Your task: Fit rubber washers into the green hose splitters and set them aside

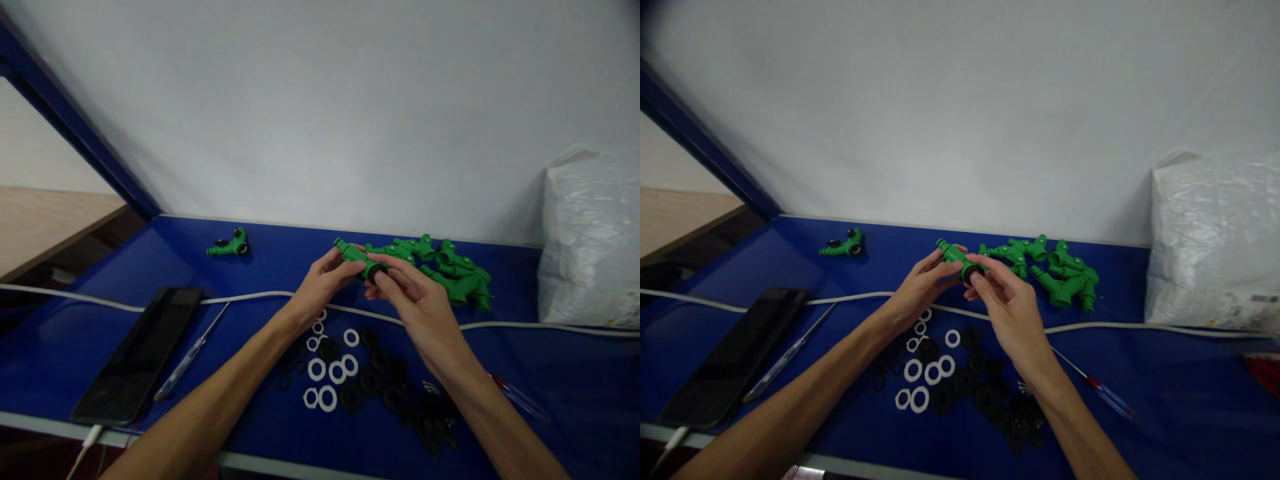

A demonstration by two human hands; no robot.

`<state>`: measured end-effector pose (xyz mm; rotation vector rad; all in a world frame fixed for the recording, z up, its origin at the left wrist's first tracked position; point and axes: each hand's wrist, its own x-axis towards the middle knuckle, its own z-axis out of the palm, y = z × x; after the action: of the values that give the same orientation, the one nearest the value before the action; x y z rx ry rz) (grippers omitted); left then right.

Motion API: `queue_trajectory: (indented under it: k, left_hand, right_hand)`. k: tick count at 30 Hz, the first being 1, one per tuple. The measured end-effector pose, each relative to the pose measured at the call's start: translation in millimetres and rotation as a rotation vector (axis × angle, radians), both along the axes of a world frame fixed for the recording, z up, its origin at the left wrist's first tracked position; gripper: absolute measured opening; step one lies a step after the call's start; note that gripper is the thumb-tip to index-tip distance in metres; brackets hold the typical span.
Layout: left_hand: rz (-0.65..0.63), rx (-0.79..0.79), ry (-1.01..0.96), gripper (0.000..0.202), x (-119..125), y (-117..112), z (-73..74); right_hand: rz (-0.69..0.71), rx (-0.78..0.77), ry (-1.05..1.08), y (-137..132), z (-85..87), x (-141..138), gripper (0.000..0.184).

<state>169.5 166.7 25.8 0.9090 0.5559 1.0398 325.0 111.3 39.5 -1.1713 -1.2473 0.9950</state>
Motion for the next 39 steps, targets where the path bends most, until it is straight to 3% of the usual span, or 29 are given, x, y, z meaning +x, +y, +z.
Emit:
queue_trajectory:
  k: [30,39]
  left_hand:
    - [-0.005,-0.011,0.008,0.020,0.0,0.5,-1.6]
    - [0.137,-0.068,0.088,0.029,0.7,-1.4,3.2]
  right_hand:
    - [-0.030,-0.011,-0.001,-2.7,3.3,-0.8,0.030]
    - [-0.072,0.023,-0.090,-0.9,-1.9,0.1,0.032]
